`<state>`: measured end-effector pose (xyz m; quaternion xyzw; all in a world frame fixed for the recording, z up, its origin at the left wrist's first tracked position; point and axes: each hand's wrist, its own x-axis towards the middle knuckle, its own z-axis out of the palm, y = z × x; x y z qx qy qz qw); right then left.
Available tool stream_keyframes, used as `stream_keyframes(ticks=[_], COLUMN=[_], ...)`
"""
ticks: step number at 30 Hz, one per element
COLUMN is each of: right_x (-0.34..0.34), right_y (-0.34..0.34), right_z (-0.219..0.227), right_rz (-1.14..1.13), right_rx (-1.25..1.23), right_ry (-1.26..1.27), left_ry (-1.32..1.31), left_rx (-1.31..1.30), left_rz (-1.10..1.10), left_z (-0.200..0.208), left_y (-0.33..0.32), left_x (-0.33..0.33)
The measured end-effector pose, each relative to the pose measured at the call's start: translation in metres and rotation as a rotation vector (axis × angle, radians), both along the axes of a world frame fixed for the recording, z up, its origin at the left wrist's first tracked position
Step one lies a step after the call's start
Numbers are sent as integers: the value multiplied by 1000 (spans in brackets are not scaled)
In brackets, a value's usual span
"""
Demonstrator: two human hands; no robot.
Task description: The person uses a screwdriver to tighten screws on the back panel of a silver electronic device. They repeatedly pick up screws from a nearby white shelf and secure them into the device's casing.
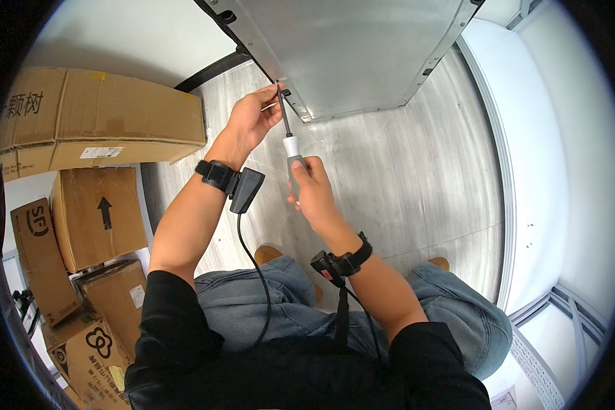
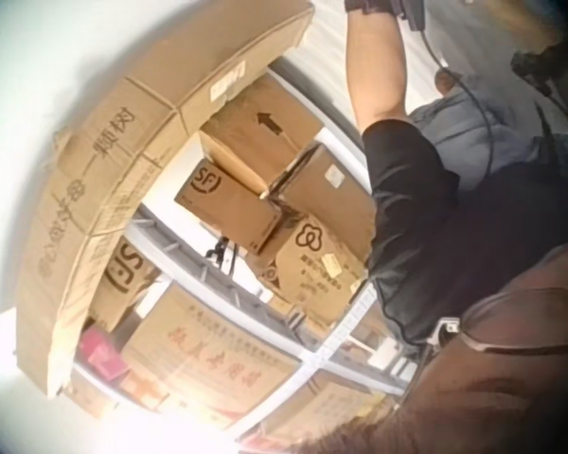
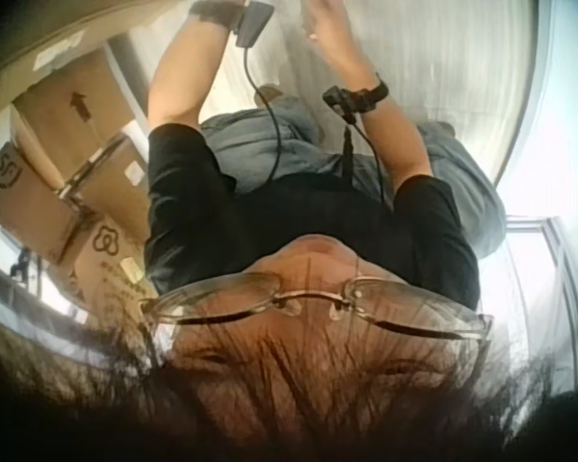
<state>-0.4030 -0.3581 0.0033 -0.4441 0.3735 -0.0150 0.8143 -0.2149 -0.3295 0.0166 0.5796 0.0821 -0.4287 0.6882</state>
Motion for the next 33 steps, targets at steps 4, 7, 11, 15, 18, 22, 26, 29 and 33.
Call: stream_keyframes(ticks=[4, 7, 11, 15, 18, 22, 26, 29, 33], right_x=[0, 1, 1, 1, 1, 2, 1, 2, 1], right_y=[0, 0, 1, -2, -3, -2, -2, 2, 3], right_z=[5, 7, 8, 10, 12, 12, 13, 13, 14], right_rz=[15, 19, 12, 12, 12, -29, -53, -116, -127], right_rx=[13, 25, 46, 74, 109, 183, 220, 159, 260], right_ry=[-10, -7, -24, -43, -48, -69, -69, -27, -4], left_ry=[-18, -32, -44, -57, -63, -89, -133, -140, -136], left_rx=[2, 2, 9, 5, 25, 33, 66, 85, 47], left_rz=[5, 20, 30, 72, 79, 70, 51, 58, 77], left_z=[1, -1, -5, -8, -7, -6, 0, 0, -1], left_y=[0, -1, -3, -3, -4, -5, -7, -8, -5], left_x=[0, 1, 1, 2, 2, 3, -2, -2, -3])
